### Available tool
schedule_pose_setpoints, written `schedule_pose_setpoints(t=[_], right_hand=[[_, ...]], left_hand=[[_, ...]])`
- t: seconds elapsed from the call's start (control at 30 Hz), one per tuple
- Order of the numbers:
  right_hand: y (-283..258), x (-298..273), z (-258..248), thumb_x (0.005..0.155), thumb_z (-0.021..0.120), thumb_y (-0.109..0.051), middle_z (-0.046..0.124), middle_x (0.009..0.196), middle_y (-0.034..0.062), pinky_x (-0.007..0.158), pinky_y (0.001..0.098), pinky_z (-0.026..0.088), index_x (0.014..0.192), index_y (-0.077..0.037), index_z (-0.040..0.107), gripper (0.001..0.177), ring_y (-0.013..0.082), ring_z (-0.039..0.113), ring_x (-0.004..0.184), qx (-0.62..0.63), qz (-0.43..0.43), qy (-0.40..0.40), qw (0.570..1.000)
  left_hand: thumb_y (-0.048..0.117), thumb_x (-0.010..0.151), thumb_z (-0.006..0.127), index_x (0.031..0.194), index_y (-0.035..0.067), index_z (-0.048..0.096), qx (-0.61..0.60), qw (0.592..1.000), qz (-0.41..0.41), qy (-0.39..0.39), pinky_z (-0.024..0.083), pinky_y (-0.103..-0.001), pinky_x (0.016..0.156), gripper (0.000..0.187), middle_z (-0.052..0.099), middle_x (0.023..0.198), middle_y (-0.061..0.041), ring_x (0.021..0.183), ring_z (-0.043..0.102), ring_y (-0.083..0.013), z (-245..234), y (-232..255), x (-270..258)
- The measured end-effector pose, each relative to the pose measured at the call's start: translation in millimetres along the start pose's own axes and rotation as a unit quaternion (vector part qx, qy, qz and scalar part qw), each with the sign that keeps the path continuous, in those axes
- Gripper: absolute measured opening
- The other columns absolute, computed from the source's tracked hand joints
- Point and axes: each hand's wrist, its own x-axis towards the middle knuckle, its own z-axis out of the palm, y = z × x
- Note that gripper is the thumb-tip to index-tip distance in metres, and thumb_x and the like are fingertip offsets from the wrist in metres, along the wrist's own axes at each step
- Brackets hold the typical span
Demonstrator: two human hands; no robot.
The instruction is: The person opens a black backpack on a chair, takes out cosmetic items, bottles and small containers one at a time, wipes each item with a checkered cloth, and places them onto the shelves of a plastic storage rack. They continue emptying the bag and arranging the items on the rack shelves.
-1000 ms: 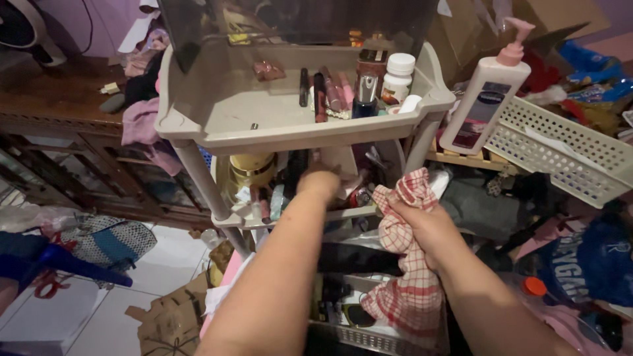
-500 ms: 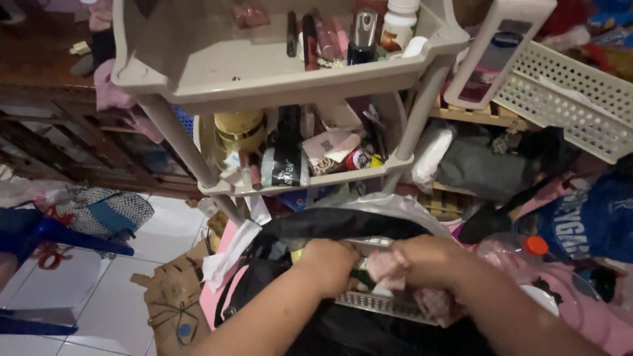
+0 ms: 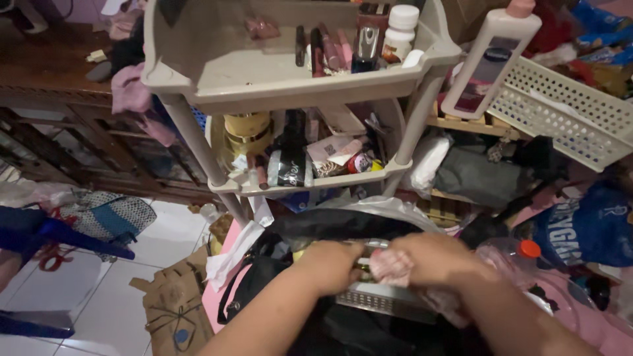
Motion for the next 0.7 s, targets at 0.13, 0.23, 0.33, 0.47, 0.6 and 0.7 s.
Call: schedule_pose_setpoints(t=[0.13,0.23,0.33,0.47,0.6,0.7], right_hand=[[35.2,-14.6,-34.9,0.078,0.085,-0.027,0.079,0.093,0.0096,0.077,0.0371,0.060,0.105,-0.008,0.072,0.036,0.0215,0.075,0.084,0.421,-0.064,0.036,0.904],[47.8,-4.1,-36.3,0.077,0.077,-0.006,0.078,0.104,0.0086,0.085,0.0369,0.059,0.115,-0.003,0.070,0.038,0.0209,0.074,0.094,0.611,-0.068,0.171,0.770],[56.4,10.5,-30.5,0.074,0.076,0.002,0.075,0.112,0.0076,0.092,0.0371,0.057,0.123,-0.004,0.067,0.050,0.0206,0.072,0.102,0.650,-0.048,0.231,0.722],[68.0,12.4,-30.6,0.078,0.074,0.003,0.073,0.110,0.0120,0.091,0.0404,0.057,0.124,-0.001,0.063,0.048,0.0237,0.074,0.103,0.663,-0.099,0.237,0.703],[61.1,15.4,-25.1,0.088,0.065,-0.012,0.075,0.103,0.0152,0.077,0.0438,0.061,0.120,-0.001,0.067,0.034,0.0268,0.075,0.087,0.801,-0.029,0.187,0.568],[40.1,37.2,-0.2,0.091,0.066,-0.011,0.074,0.099,0.0156,0.072,0.0429,0.063,0.118,-0.001,0.067,0.029,0.0260,0.075,0.082,0.806,-0.065,0.153,0.568]], left_hand=[[0.043,0.090,0.067,0.123,0.014,0.062,-0.130,0.990,-0.018,0.046,0.053,-0.051,0.082,0.044,0.074,0.101,-0.017,0.097,0.069,-0.0391,-19.1,-1.9,-14.5],[0.037,0.090,0.070,0.122,0.012,0.061,-0.255,0.959,0.013,0.120,0.055,-0.045,0.080,0.043,0.075,0.102,-0.017,0.096,0.072,-0.0347,-23.5,1.0,-16.3],[0.032,0.091,0.072,0.121,0.009,0.060,-0.309,0.938,0.020,0.155,0.055,-0.041,0.078,0.040,0.075,0.099,-0.016,0.092,0.073,-0.0324,-26.1,0.4,-16.4],[0.029,0.091,0.073,0.126,0.008,0.059,-0.272,0.938,0.055,0.209,0.056,-0.041,0.077,0.043,0.073,0.101,-0.017,0.090,0.071,-0.0316,-42.2,-9.8,-17.7],[0.034,0.092,0.066,0.119,0.008,0.056,-0.441,0.882,-0.084,0.147,0.055,-0.045,0.067,0.039,0.071,0.094,-0.016,0.076,0.066,-0.0278,-53.8,-7.5,-4.9],[0.037,0.093,0.065,0.119,0.006,0.058,-0.452,0.869,-0.063,0.190,0.056,-0.043,0.071,0.041,0.072,0.097,-0.016,0.080,0.068,-0.0252,-44.1,3.8,20.2]])
